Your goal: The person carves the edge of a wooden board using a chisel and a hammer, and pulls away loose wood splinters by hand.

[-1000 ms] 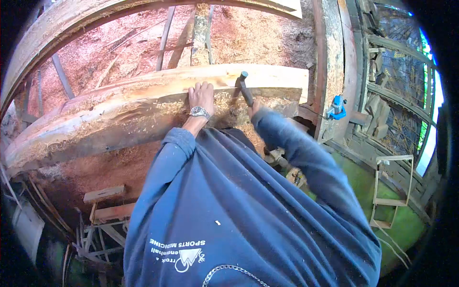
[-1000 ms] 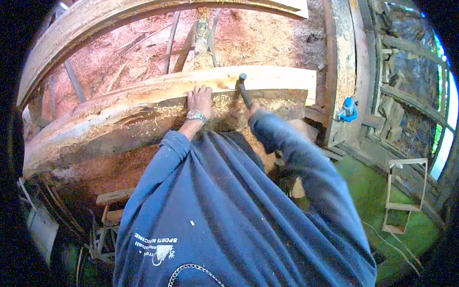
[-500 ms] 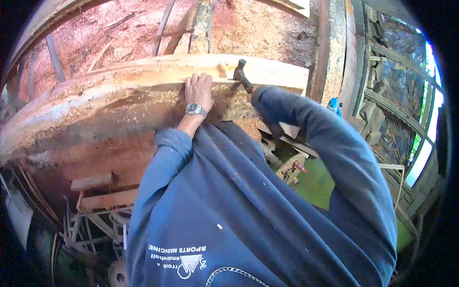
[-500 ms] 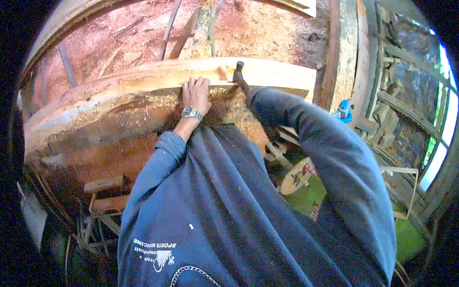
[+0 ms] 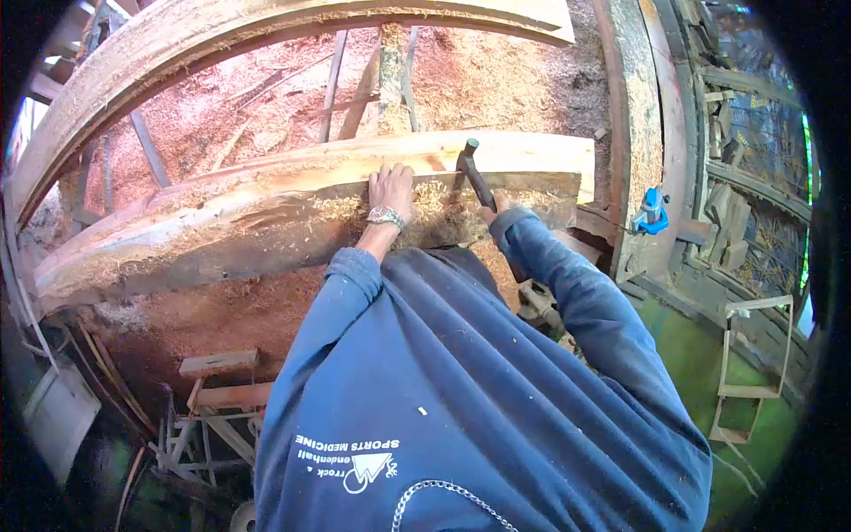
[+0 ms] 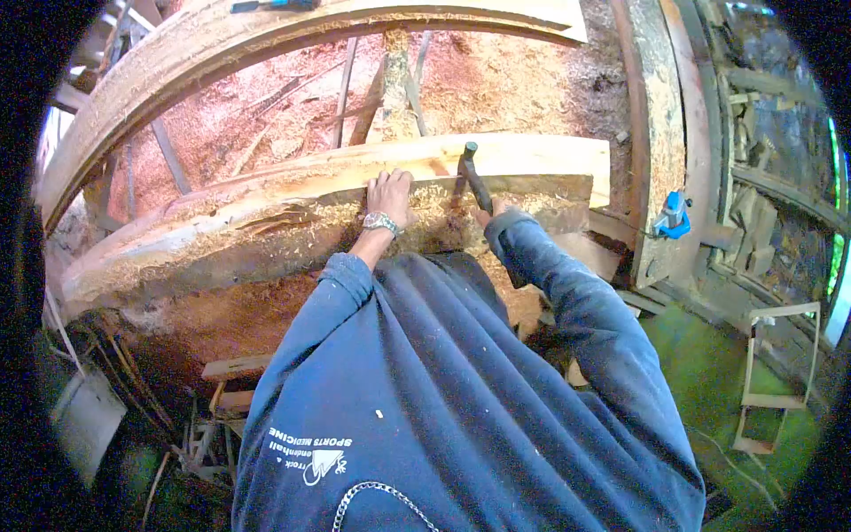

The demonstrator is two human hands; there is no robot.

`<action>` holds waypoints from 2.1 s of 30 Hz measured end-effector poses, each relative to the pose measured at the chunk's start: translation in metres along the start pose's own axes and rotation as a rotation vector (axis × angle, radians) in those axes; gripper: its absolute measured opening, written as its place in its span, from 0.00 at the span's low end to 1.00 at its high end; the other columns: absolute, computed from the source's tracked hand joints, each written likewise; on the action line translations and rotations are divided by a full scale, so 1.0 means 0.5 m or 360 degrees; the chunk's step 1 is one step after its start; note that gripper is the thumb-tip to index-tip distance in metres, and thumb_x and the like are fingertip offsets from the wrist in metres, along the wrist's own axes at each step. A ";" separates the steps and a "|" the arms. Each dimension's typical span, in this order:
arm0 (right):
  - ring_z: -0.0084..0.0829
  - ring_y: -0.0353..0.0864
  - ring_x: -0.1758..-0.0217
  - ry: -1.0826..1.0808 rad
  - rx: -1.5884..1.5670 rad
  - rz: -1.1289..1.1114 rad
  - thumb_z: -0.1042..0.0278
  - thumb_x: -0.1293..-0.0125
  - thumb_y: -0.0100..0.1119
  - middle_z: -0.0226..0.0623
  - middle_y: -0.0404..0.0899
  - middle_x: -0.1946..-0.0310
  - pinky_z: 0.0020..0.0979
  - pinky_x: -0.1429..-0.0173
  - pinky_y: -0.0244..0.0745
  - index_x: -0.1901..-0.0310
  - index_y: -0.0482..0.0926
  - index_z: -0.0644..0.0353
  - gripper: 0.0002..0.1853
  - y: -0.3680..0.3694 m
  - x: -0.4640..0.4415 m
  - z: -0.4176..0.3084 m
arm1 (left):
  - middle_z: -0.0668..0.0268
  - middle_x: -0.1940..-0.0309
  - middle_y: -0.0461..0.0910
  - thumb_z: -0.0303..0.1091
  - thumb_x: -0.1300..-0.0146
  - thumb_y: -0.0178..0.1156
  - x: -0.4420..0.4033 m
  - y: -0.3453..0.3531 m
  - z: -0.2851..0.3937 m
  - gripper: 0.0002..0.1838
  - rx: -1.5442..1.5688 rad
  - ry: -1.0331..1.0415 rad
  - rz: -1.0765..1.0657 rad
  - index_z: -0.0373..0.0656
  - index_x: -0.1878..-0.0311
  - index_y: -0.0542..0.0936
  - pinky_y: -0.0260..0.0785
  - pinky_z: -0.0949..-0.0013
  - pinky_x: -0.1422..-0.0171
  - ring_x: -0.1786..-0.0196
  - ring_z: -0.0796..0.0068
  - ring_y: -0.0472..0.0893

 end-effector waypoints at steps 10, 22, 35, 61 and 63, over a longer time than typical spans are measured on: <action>0.53 0.81 0.59 -0.0372 -0.0627 0.0642 0.66 0.39 0.58 0.52 0.79 0.66 0.46 0.51 0.76 0.47 0.74 0.65 0.19 0.016 0.197 0.085 | 0.63 0.47 0.76 0.45 0.64 0.81 0.004 -0.012 0.033 0.37 -0.0215 0.0012 -0.0205 0.48 0.48 0.76 0.64 0.52 0.38 0.41 0.58 0.72; 0.44 0.80 0.65 -0.1651 -0.0976 0.1713 0.70 0.44 0.60 0.44 0.81 0.63 0.48 0.42 0.73 0.73 0.80 0.62 0.05 -0.059 0.324 0.055 | 0.60 0.47 0.76 0.50 0.63 0.80 -0.007 0.026 0.040 0.38 -0.0375 0.0062 -0.0309 0.45 0.49 0.75 0.66 0.53 0.37 0.40 0.56 0.72; 0.43 0.73 0.78 -0.1366 -0.1332 0.0988 0.69 0.34 0.54 0.49 0.74 0.81 0.39 0.68 0.68 0.77 0.75 0.65 0.14 -0.134 0.226 -0.036 | 0.62 0.57 0.80 0.42 0.70 0.82 0.022 -0.008 0.063 0.34 -0.0225 0.0077 0.0142 0.48 0.53 0.80 0.65 0.56 0.44 0.47 0.58 0.78; 0.56 0.84 0.65 -0.1080 -0.0032 0.0954 0.52 0.33 0.47 0.55 0.83 0.69 0.51 0.59 0.79 0.65 0.85 0.62 0.22 -0.120 -0.203 -0.379 | 0.61 0.55 0.80 0.33 0.63 0.73 0.002 -0.015 0.018 0.24 0.0017 -0.0045 0.0158 0.48 0.57 0.80 0.64 0.56 0.41 0.47 0.57 0.76; 0.56 0.84 0.62 -0.0746 0.0085 0.0894 0.50 0.34 0.48 0.55 0.83 0.69 0.49 0.57 0.79 0.63 0.86 0.61 0.23 -0.094 -0.247 -0.355 | 0.61 0.56 0.79 0.32 0.64 0.73 -0.006 -0.011 0.015 0.26 -0.0047 -0.0122 0.0015 0.47 0.55 0.80 0.64 0.57 0.40 0.46 0.58 0.75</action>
Point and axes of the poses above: each hand's wrist, its own x-axis away from the middle knuckle, its own y-axis out of the palm, z = x × y, the point moved 8 cm from there along -x, towards the middle knuckle
